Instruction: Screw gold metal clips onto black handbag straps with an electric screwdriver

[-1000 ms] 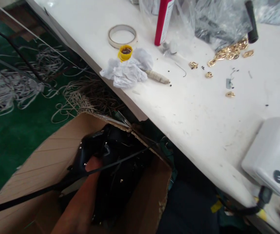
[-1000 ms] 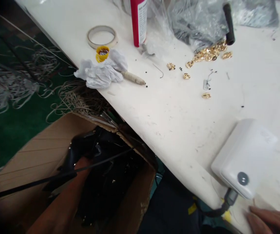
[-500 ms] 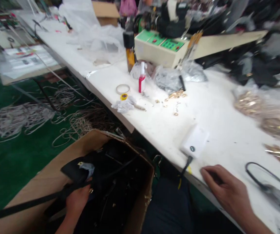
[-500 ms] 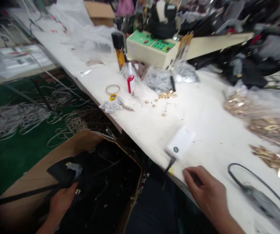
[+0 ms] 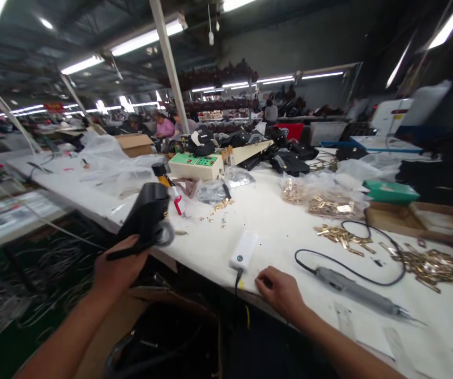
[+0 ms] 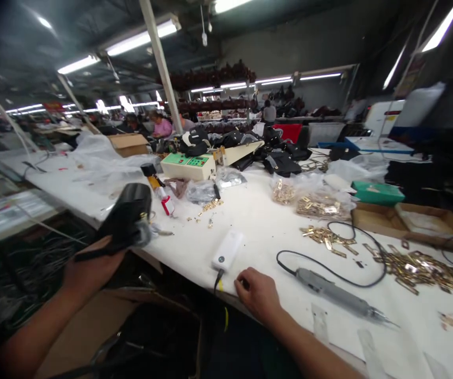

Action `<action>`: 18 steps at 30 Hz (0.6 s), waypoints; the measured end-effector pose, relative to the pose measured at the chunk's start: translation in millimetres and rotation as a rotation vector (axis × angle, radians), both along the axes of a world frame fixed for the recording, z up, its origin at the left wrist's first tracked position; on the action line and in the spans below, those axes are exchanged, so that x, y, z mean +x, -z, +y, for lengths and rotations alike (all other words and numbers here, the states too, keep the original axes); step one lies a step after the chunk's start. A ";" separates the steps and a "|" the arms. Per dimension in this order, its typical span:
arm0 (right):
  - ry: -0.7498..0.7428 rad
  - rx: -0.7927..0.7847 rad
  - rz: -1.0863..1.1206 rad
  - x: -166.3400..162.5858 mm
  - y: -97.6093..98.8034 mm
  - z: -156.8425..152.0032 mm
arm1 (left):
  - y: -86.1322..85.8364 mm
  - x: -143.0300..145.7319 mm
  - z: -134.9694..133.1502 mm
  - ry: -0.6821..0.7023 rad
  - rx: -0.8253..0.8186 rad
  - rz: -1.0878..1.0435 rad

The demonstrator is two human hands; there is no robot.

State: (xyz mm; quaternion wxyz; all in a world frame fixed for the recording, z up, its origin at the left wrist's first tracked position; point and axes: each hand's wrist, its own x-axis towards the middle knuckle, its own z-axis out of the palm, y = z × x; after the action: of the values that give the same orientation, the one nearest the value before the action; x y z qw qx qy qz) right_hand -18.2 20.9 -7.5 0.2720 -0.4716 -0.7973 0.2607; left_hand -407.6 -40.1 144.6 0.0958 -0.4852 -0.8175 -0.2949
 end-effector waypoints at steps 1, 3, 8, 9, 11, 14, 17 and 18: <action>0.000 0.002 0.016 1.6 -1.0 -0.6 | -6.3 14.0 22.6 0.086 -0.031 0.015; -0.003 0.015 0.060 4.5 -3.2 -1.8 | -6.8 37.0 57.4 0.218 -0.070 0.028; -0.083 0.183 0.109 -8.8 -15.4 1.9 | 25.9 60.5 51.8 0.196 -0.032 -0.218; -0.125 0.212 0.096 -16.5 -18.2 4.8 | 35.4 61.8 35.2 0.168 -0.047 -0.246; -0.230 0.239 0.047 -34.5 -22.4 12.9 | 60.1 65.4 -8.0 0.104 -0.078 -0.295; -0.392 0.236 -0.044 -58.6 -24.1 26.9 | 115.1 81.0 -84.8 0.073 -0.136 -0.507; -0.444 0.223 -0.084 -67.5 -23.0 38.5 | 174.7 116.5 -159.1 -0.056 -0.231 -0.689; -0.435 0.222 -0.081 -66.6 -22.7 41.7 | 189.8 132.2 -180.4 -0.082 -0.237 -0.732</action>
State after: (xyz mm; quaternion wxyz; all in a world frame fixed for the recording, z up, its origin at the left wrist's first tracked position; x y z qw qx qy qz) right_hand -84.7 62.6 15.2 0.2275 -0.2662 -0.9140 0.2048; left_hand -275.3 -220.5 -45.3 -0.2475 -0.3223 -0.8448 -0.3481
